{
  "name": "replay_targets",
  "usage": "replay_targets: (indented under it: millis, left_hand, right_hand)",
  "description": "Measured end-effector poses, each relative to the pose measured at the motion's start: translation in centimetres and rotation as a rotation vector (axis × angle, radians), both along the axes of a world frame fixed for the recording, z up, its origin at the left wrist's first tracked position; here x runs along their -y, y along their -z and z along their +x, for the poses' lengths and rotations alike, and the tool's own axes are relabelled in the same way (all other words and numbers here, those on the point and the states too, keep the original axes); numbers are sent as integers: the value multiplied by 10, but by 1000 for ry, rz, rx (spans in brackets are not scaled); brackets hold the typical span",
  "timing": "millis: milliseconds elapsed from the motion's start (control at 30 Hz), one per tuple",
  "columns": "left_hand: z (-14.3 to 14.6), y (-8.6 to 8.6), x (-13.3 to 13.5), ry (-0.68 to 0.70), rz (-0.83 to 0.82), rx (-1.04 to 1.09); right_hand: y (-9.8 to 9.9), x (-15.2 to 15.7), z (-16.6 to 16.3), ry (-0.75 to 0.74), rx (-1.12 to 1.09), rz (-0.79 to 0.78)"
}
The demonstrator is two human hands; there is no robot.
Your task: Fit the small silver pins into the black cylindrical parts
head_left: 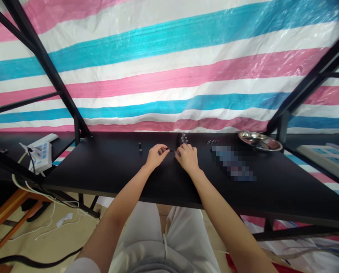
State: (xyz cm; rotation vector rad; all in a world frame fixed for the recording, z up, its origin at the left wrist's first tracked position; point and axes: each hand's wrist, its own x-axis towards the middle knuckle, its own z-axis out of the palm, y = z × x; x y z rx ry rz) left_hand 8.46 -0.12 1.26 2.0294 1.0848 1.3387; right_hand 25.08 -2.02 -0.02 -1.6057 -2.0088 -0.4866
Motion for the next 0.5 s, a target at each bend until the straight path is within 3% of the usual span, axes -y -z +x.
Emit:
replay_targets:
  millis: [500]
  left_hand:
    - [-3,3,0,66,56,-174]
  right_hand:
    - [-5,6,-4,-113,19,57]
